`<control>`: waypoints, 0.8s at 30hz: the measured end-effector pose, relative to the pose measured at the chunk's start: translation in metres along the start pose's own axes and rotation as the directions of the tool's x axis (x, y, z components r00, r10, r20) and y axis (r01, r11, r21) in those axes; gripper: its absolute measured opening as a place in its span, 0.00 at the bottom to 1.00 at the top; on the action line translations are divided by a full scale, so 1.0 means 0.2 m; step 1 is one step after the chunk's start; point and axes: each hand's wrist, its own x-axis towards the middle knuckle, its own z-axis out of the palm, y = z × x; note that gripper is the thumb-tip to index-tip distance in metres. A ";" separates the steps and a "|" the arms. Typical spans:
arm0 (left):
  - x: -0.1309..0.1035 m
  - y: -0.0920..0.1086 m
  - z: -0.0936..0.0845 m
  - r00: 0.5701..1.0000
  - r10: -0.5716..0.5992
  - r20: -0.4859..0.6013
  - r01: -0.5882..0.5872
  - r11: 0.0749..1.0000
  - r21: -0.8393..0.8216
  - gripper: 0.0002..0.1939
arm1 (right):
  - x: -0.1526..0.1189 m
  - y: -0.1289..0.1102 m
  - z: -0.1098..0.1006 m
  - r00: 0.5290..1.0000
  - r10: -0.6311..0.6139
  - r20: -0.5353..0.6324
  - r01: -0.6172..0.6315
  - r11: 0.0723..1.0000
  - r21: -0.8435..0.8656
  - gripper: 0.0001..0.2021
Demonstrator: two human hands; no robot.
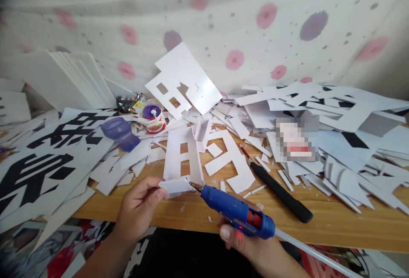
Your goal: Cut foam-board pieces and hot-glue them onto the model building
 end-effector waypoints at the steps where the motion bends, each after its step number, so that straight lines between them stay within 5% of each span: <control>1: -0.01 -0.01 0.00 0.998 -0.056 0.016 0.057 0.995 -0.085 0.08 | 0.01 -0.01 0.00 1.000 -0.017 0.006 0.017 1.000 -0.001 0.17; 10: -0.01 0.00 0.04 0.964 -0.245 0.098 0.262 0.842 -0.472 0.12 | 0.04 -0.05 0.00 0.999 -0.050 0.016 0.052 0.994 -0.101 0.19; 24: 0.01 0.02 0.04 0.959 -0.275 0.072 0.269 0.792 -0.548 0.13 | 0.04 -0.08 0.04 0.999 -0.026 0.020 0.027 0.998 -0.062 0.19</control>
